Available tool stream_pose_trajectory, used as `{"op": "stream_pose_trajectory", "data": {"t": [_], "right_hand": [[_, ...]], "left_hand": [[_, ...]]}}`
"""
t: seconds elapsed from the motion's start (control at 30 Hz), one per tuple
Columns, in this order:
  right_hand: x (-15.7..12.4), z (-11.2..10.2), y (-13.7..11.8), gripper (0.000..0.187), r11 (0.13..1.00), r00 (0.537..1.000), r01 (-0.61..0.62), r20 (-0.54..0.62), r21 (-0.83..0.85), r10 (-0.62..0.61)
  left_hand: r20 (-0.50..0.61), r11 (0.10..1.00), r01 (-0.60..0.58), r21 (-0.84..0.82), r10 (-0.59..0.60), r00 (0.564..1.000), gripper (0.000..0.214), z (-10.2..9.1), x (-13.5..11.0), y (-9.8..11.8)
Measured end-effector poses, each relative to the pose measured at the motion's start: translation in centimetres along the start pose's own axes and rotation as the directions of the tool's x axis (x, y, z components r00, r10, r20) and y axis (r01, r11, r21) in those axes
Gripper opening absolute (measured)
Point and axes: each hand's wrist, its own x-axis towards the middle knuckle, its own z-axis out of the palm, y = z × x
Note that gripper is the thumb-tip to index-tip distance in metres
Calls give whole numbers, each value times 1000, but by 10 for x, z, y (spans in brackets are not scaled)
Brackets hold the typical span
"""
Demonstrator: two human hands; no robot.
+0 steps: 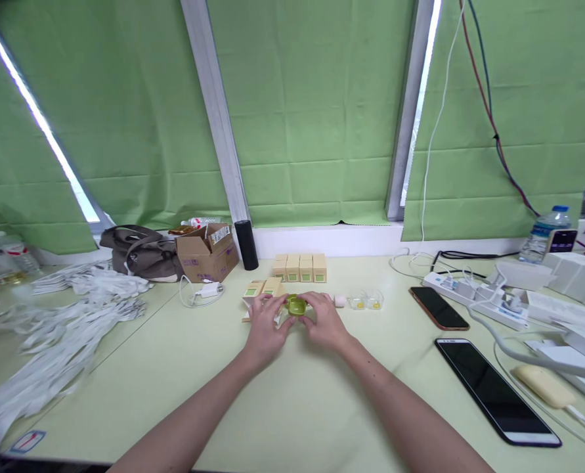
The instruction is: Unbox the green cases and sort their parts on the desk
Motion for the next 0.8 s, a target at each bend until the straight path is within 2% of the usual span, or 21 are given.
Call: {"op": "stream_pose_trajectory", "data": {"t": [0.1,0.2,0.33,0.4,0.53,0.8], "right_hand": [[3,-4,6,44,995,991,-103,-88,4,103],[10,-5,11,47,979,970,-202,-141,-10,198],[23,1,12,48,962,958,-269,-118,-53,262],[32,7,10,48,961,961,-268,-95,-70,261],[51,21,4,47,957,965,-261,-48,-122,257],[74,45,-12,46,937,970,-201,76,-286,231]], "left_hand": [[-10,985,-57,163,60,998,53,-11,13,-8],[69,938,-97,334,78,995,58,-19,32,-20],[279,901,-81,427,-46,959,63,-18,49,-39],[337,898,-64,436,-97,937,61,-14,50,-46],[327,898,-30,438,-128,936,58,-11,43,-58],[255,879,27,476,-168,952,58,-25,39,-80]]}}
